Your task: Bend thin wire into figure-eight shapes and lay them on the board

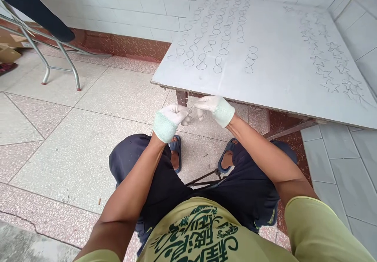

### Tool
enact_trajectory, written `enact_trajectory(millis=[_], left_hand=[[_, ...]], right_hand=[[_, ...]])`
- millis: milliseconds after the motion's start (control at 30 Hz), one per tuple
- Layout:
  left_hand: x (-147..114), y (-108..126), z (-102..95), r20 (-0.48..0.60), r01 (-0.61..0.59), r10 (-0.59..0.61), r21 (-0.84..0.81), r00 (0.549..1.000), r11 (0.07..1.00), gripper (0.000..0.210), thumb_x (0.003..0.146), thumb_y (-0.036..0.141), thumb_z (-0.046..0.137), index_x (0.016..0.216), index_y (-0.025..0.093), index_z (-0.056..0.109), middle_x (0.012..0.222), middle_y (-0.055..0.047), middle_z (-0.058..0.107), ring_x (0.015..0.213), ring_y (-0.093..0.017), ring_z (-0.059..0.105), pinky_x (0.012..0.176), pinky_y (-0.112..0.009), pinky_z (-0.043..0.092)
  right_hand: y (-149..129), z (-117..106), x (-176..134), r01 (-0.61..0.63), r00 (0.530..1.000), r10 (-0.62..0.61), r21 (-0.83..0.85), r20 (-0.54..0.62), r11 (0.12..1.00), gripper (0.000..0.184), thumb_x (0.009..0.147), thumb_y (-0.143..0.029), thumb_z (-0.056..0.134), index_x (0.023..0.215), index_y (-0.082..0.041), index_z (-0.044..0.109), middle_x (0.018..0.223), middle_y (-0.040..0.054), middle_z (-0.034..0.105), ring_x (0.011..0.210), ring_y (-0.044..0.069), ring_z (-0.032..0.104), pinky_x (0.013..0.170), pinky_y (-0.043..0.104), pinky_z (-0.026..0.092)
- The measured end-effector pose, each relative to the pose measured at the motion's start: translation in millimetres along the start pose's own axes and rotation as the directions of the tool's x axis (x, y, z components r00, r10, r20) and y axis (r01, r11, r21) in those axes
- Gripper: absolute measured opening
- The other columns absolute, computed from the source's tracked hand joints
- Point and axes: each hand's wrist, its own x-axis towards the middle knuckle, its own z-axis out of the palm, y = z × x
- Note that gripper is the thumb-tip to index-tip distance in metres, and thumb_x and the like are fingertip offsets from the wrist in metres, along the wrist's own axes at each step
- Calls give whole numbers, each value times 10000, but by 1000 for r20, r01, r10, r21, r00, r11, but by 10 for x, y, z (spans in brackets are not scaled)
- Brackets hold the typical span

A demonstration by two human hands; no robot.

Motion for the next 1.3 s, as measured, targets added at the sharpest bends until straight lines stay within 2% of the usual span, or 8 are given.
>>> enact_trajectory(millis=[167,433,567,667,800,900,1167,1300], left_hand=[[-91,65,99,-138,-25,25,1,990,1000,210,774,424,716,723,232,647,568,-6,643,588,-193,686,587,-302,548],[-137,92,133,-132,18,-22,-33,991,999,269,795,461,795,783,210,700,639,-26,717,610,-183,696,623,-300,556],[8,30,64,16,86,-85,-144,996,986,325,720,475,856,801,178,751,664,-38,740,566,-140,655,599,-267,528],[140,8,-3,122,192,-172,-179,978,965,356,642,469,879,796,166,768,645,-46,736,517,-142,642,541,-269,498],[197,39,-45,160,211,-184,-173,970,962,337,638,434,894,799,160,782,656,-62,759,518,-158,664,534,-277,508],[177,52,-24,156,202,-177,-164,972,966,339,641,441,901,784,160,776,667,-71,769,529,-163,677,528,-273,505],[152,120,68,54,79,-77,-31,996,996,312,799,473,833,788,179,731,765,-108,821,602,-187,729,558,-281,524],[91,263,69,-85,-23,30,77,996,997,243,888,420,774,829,188,734,791,-88,825,675,-198,762,656,-301,584]], right_hand=[[-11,50,25,20,1000,-20,17,-5,1000,273,954,-217,761,683,-207,727,558,-19,698,517,127,626,599,270,529],[-103,55,-62,13,989,-52,-269,-138,963,266,1005,-283,767,752,-204,748,583,-29,687,550,115,592,606,254,502],[-25,58,-67,12,966,-114,-403,-230,915,202,1025,-356,738,920,-216,839,647,-35,701,663,147,655,676,268,530],[92,6,-62,88,956,-226,-550,-189,830,278,1073,-403,662,968,-250,868,796,-11,785,846,186,753,820,293,577],[183,-85,-46,211,930,-361,-714,-62,668,305,1112,-370,609,1020,-283,886,1076,9,867,1083,237,790,1025,342,572],[175,-127,-32,194,930,-362,-763,-56,617,302,1126,-390,620,1036,-275,884,1036,20,857,1042,241,780,992,339,564],[125,-106,-25,136,945,-303,-688,-127,712,237,1108,-404,687,1083,-250,865,1136,35,870,1155,241,783,964,310,578],[108,-92,-30,38,952,-184,-500,-245,865,335,1111,-526,679,1088,-229,833,1076,43,870,878,194,799,796,308,601]])
